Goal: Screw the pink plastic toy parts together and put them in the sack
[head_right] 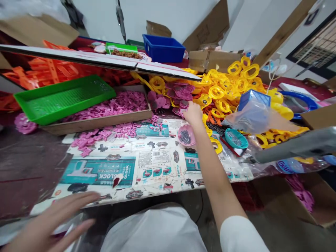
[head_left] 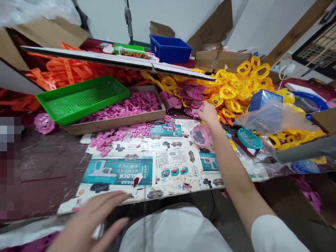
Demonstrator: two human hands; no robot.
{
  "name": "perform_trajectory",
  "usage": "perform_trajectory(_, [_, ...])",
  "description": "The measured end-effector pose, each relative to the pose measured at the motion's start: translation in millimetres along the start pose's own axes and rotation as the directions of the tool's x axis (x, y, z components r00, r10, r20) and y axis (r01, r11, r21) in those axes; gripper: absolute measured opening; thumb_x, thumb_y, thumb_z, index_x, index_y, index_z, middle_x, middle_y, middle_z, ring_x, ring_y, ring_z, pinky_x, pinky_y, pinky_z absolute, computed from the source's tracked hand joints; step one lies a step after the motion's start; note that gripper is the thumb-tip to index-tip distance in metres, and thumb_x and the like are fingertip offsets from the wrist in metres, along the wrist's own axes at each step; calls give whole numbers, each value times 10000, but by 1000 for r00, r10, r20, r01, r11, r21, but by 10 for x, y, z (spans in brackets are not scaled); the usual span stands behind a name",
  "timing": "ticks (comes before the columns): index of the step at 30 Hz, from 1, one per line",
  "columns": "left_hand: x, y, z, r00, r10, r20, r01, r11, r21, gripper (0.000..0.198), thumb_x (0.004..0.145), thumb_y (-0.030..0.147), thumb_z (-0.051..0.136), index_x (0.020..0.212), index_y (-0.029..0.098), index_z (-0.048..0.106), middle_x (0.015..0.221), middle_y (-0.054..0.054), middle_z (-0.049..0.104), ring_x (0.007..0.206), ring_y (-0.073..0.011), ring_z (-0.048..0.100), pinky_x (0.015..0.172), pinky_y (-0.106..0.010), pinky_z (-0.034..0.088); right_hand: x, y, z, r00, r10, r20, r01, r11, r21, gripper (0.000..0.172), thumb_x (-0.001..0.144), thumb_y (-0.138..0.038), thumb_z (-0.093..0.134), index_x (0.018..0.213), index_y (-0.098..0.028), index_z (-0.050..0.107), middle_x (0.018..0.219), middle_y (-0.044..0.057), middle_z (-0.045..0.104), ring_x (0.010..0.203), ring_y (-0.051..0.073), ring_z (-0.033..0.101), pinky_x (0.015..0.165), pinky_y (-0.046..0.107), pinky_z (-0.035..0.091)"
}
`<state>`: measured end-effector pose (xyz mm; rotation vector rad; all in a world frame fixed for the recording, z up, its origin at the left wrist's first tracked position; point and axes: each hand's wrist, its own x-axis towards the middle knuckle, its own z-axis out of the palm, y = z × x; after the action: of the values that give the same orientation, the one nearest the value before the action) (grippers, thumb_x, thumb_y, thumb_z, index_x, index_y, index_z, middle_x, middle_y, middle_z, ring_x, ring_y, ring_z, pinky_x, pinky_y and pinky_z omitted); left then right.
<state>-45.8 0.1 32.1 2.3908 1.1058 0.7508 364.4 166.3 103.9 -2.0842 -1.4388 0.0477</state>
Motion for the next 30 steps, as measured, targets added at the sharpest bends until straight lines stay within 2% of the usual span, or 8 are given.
perform_trajectory(5, [677,433,518,932,192,308,10,835,-550,161,851,271,569,985,242,653,960,-18,708,901,-152,660,839,-250,520,183,109,57,998,48,28,-43,985,-166,400,667,-113,575,1065,-70,570,1055,224,616,1068,368,524,933,532,360])
perform_trajectory(10, [934,463,931,952,-163,258,294,265,-919,429,849,470,560,1155,170,571,1135,-146,641,948,-217,655,830,-353,541,-621,-385,-41,947,-292,131,303,950,-76,388,761,-157,551,1148,-144,526,1157,118,576,1094,230,506,1003,370,362])
perform_trajectory(12, [984,395,991,881,-416,224,245,-2,-969,566,815,578,551,1201,164,526,1181,-163,617,942,-229,661,791,-354,557,-993,-610,-46,784,-505,361,504,857,103,312,755,-193,615,1064,-224,577,1004,7,631,953,144,566,916,247,426])
perform_trajectory(14, [1009,322,984,765,-601,230,207,-109,-972,563,775,591,592,1134,158,556,1078,-130,664,892,-224,671,721,-320,566,-1236,-783,25,440,-713,546,544,695,469,308,784,-237,638,1084,-221,571,1043,8,631,988,127,572,905,226,439])
perform_trajectory(16, [988,261,931,690,-675,262,225,-144,-964,489,738,526,661,1040,148,593,914,-89,697,808,-219,679,640,-293,561,-1309,-908,208,361,-742,565,476,667,573,225,845,-245,585,1065,-196,576,1055,30,636,985,125,582,890,235,449])
perform_trajectory(20, [814,179,792,643,-722,255,260,-108,-960,492,675,459,731,1041,153,611,859,-63,696,775,-214,668,650,-300,549,-1177,-1101,818,563,-615,551,496,785,370,126,849,-106,506,888,-145,619,926,85,643,902,189,585,833,322,436])
perform_trajectory(25, [577,83,640,666,-741,82,340,203,-918,382,776,514,621,907,160,678,777,-23,673,705,-163,612,609,-240,493,-1180,-1298,1208,537,-607,586,514,786,344,126,776,-33,532,732,-128,601,877,118,611,901,231,564,807,358,419])
perform_trajectory(30, [503,25,464,784,-619,-54,428,601,-675,286,870,384,513,834,163,692,744,-10,679,690,-152,602,629,-228,463,-1374,-1335,761,482,-649,589,403,761,509,66,854,-142,534,870,-160,595,850,29,640,776,121,591,717,239,459])
